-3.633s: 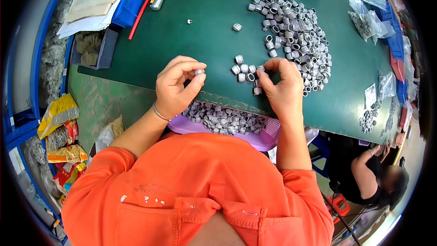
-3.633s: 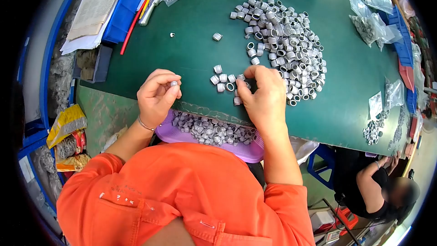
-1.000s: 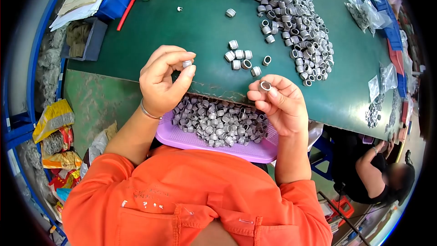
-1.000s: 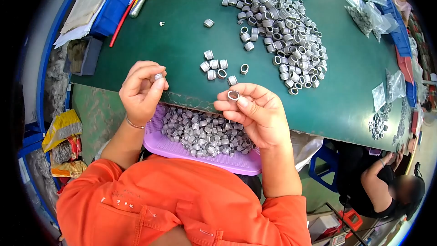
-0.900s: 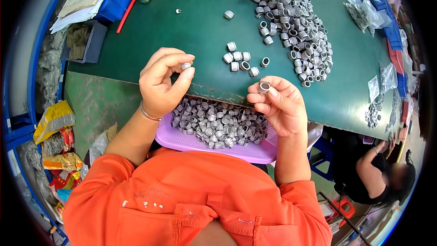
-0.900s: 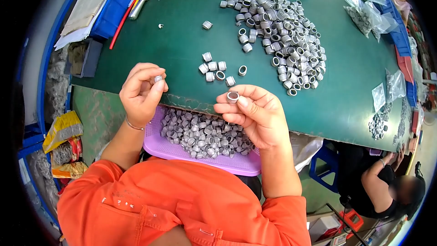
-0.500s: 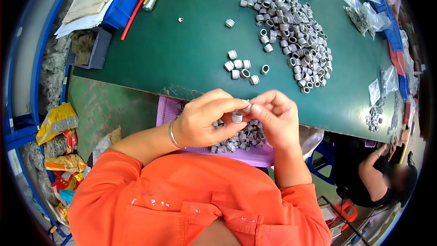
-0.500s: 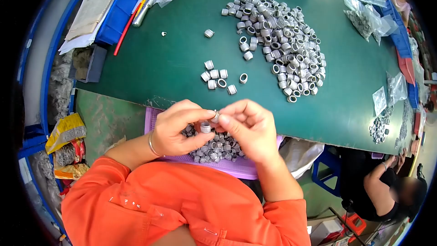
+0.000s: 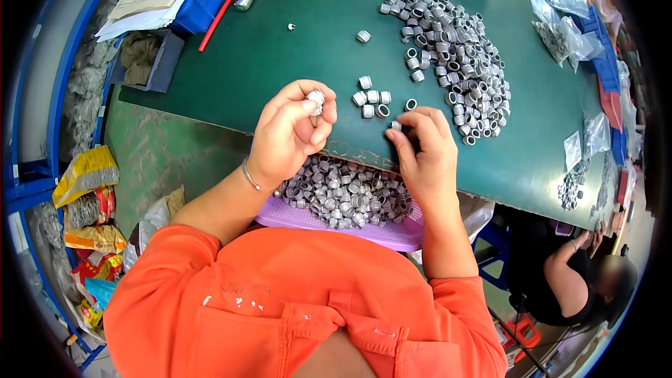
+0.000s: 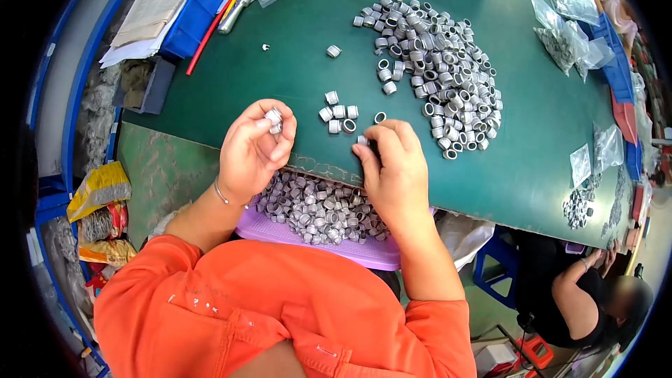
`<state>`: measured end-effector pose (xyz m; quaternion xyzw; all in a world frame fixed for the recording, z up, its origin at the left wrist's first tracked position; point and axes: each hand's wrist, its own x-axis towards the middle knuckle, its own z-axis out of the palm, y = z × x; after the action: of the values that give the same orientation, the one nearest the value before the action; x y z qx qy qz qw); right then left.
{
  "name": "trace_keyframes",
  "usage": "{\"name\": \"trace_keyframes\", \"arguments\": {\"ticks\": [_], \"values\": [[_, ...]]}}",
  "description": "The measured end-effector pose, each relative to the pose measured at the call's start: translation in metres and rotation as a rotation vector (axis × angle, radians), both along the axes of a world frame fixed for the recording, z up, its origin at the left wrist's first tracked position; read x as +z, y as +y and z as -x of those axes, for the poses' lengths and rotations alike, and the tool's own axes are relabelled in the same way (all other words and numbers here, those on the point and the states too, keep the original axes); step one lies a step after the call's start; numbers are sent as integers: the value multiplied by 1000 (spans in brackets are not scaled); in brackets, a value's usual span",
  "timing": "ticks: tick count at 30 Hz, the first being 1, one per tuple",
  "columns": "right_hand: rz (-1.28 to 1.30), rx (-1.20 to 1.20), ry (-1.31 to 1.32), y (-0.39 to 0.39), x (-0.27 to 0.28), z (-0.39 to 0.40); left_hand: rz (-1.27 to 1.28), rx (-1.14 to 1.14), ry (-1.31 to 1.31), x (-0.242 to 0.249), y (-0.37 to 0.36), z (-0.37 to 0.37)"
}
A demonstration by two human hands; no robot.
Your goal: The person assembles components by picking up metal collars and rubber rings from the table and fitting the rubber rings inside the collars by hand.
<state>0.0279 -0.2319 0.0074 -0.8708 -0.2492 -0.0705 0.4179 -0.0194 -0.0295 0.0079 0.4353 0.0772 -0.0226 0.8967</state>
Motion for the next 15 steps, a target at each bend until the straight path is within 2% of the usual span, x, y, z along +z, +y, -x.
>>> {"name": "trace_keyframes", "arguments": {"ticks": [2,4,5,7,10,15], "values": [[-144,-6,249,-7,1,4,173,-2,-12,-4,2,-2],[-624,16,593,-9,1,7,177,-14,-19,-6,5,-5],[-621,12,597,-12,1,7,163,-8,-27,-7,5,-5],[-877,73,926,-17,4,4,150,7,-30,-7,5,-6],[-964,122,1022,-20,3,1,163,11,-68,-9,5,-6],[-1039,167,1025,-21,1,2,159,17,-75,-10,5,-6]]}}
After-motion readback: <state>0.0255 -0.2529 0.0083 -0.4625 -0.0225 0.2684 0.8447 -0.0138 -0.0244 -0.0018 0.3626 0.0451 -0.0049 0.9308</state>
